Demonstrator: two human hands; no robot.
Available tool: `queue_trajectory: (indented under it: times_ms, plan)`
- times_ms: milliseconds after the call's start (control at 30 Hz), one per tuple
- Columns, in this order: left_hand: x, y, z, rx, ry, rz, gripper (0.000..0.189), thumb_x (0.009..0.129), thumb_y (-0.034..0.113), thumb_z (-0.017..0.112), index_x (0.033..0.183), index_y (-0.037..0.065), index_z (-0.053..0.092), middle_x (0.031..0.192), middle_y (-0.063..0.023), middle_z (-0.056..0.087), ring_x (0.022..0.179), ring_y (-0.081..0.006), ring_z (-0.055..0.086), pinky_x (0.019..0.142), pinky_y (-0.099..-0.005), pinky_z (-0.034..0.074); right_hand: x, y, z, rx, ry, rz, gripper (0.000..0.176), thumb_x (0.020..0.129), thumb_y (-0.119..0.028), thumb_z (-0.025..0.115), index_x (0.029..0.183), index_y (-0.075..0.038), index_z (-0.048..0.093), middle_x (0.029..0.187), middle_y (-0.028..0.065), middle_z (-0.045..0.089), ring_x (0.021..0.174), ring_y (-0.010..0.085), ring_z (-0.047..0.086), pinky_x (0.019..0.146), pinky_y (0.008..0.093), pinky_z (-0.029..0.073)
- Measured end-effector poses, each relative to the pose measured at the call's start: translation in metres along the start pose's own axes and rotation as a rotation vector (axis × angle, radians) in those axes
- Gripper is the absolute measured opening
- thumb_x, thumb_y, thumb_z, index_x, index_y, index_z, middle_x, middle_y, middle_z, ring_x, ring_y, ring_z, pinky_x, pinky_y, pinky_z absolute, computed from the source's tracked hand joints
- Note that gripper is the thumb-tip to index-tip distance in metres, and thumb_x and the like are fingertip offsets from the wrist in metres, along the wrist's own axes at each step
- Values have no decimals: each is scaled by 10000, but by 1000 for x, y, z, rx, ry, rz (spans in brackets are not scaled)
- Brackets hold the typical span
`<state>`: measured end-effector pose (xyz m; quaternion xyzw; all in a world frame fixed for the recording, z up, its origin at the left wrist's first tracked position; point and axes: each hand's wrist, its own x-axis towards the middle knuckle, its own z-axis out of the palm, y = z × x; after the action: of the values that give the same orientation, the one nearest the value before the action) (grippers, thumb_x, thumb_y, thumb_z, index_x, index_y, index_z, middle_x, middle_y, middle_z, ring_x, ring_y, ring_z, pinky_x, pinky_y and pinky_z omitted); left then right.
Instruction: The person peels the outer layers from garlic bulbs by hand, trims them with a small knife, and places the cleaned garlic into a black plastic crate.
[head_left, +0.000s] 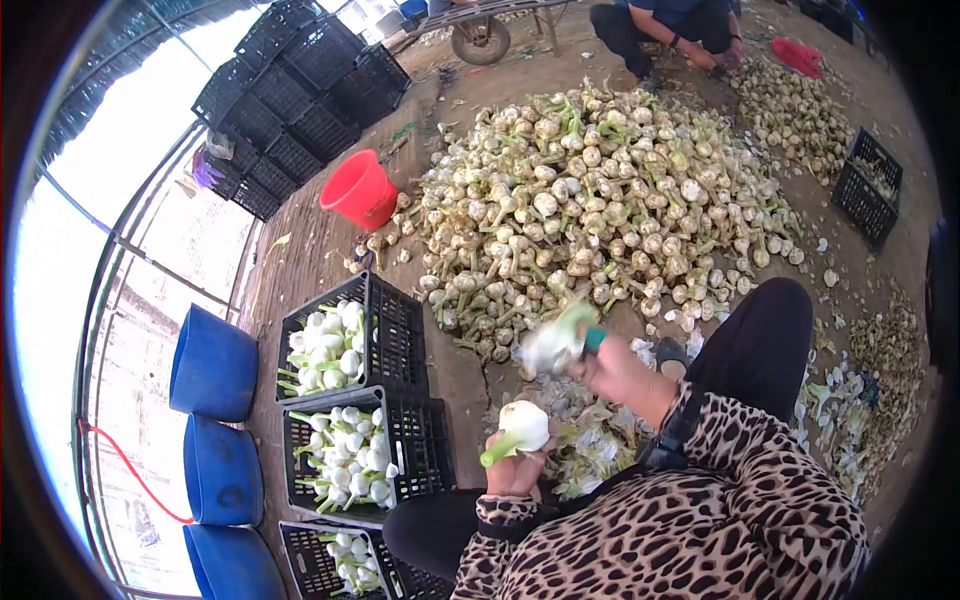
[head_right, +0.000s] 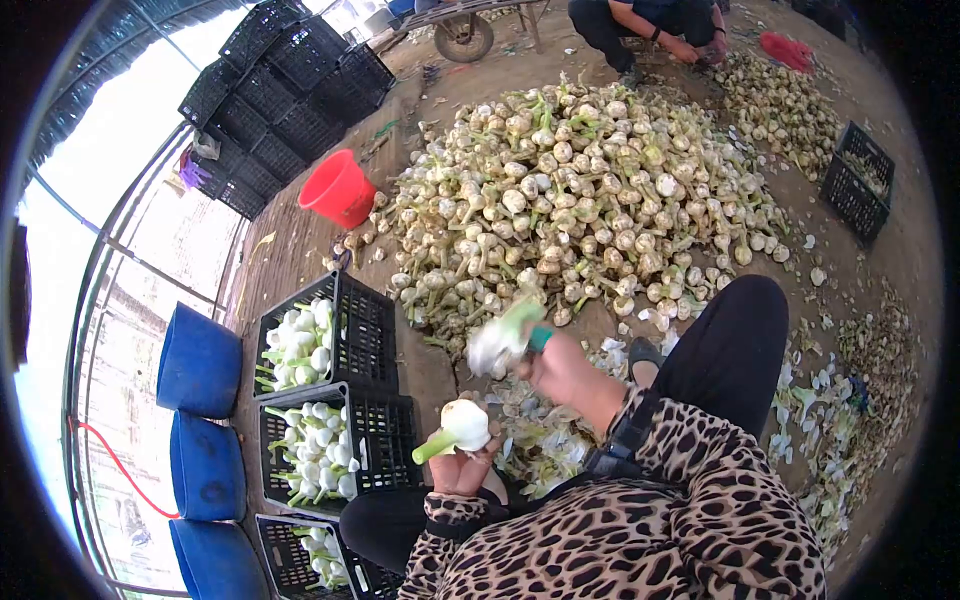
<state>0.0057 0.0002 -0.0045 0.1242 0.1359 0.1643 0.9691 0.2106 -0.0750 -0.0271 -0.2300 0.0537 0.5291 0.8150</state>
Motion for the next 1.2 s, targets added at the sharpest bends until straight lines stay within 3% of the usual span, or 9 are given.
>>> queue_trajectory:
  times_ms: [100,200,300,433,800,933,1133,1167,1200]
  plan:
    - [-6,0,4,146,26,53,521,818,298,617,1252,59,455,1136,-132,575,967,-296,590,737,-394,503,14,-38,-28,-1711,120,-81,284,844,-251,634,1024,-40,575,880,126,651,747,261,633,626,402,513]
    - [-6,-3,-14,303,224,180,488,884,367,555,1236,41,468,1144,-142,571,939,-287,580,735,-370,482,-32,-23,-2,-2439,-206,52,261,842,-195,610,1045,-38,566,858,145,649,712,313,620,638,427,492]
    - [-1,0,-11,397,290,195,448,932,388,483,1246,70,462,1159,-97,565,1001,-244,552,799,-358,447,-50,-9,30,-1577,-380,-433,243,812,-145,598,1022,-28,559,890,138,637,765,332,611,670,418,479]
    - [2,-6,11,494,285,160,429,984,394,353,1268,86,445,1180,-72,552,1051,-223,535,864,-363,430,-52,11,47,-1617,-461,-599,234,766,-127,611,973,-33,558,896,137,577,861,344,572,720,397,468]
    - [-5,2,22,526,42,237,729,749,65,536,1403,39,215,1341,-135,380,1261,-286,377,1076,-425,280,-45,13,40,-1867,-526,-760,216,680,-59,581,890,-46,532,808,95,556,792,309,586,661,399,479]
    - [-5,0,19,506,270,216,656,778,69,533,1380,30,275,1308,-137,423,1221,-271,424,1035,-399,337,-51,13,46,-1907,-532,-868,249,666,-60,589,907,-47,529,813,86,559,792,295,591,655,391,490]
    - [-7,3,8,525,178,74,608,785,135,534,1333,-30,328,1207,-152,520,1129,-265,510,997,-388,379,-41,6,43,-1986,-420,-901,259,684,-63,576,938,-50,528,844,89,568,812,280,597,637,380,501]
    - [-7,2,-2,600,195,43,647,769,286,618,1295,-10,384,1121,-131,570,928,-249,601,731,-344,508,-36,3,41,-2043,-375,-873,247,691,-66,574,934,-50,535,846,92,574,811,282,600,636,382,502]
    - [-9,1,1,593,173,31,654,756,294,636,1284,-7,393,1101,-128,574,909,-246,602,703,-337,502,-31,-1,37,-2099,-329,-843,235,698,-68,571,930,-50,541,848,96,581,810,285,602,636,384,504]
